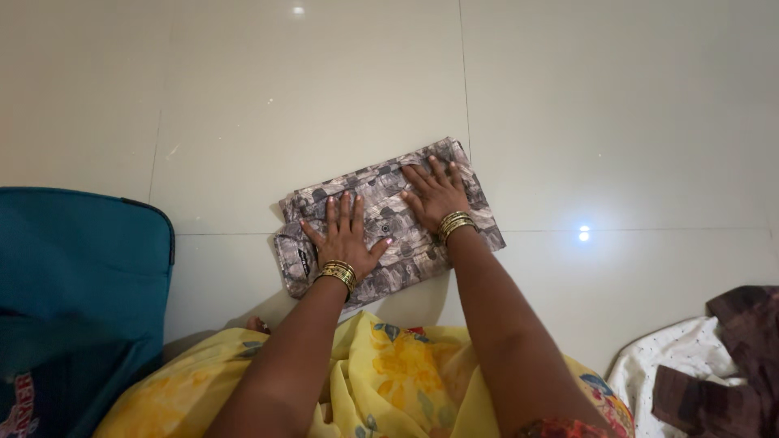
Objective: The person folds a shirt on the floor and places it into a blue travel bag.
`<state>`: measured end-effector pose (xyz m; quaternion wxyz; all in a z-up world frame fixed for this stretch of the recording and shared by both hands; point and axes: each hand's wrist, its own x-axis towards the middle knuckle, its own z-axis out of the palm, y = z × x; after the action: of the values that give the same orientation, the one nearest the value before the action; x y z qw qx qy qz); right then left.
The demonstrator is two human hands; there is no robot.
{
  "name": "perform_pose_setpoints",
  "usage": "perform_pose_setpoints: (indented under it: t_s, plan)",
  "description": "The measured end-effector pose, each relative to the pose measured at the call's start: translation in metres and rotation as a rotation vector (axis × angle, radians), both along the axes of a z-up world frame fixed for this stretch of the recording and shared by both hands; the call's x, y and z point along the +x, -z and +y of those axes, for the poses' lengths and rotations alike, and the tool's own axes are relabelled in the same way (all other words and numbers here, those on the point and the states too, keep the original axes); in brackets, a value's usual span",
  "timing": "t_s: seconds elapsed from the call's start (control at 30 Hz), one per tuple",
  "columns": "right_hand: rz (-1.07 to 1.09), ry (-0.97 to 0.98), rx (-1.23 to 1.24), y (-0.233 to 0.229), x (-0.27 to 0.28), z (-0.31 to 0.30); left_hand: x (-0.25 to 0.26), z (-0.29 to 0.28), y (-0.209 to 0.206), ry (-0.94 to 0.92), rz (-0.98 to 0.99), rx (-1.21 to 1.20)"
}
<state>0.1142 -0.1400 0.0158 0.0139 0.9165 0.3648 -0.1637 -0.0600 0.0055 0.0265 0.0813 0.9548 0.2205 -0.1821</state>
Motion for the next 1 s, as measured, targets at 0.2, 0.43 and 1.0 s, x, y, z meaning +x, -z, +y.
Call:
perform_pose_setpoints:
  t_s: [0.2,0.43,1.0]
  plan:
    - [0.301,0.365,0.855,0.059,0.02,-0.03,0.003,0.002,-0.003,-0.004,0.041,-0.027]
    - [0.246,0.391,0.813,0.053,0.02,-0.009,0.016,0.035,-0.004,-0.166,-0.004,-0.07]
    - [-0.083,0.327,0.062,0.023,0.022,-0.013,0.011,0.061,0.004,-0.321,0.071,-0.065]
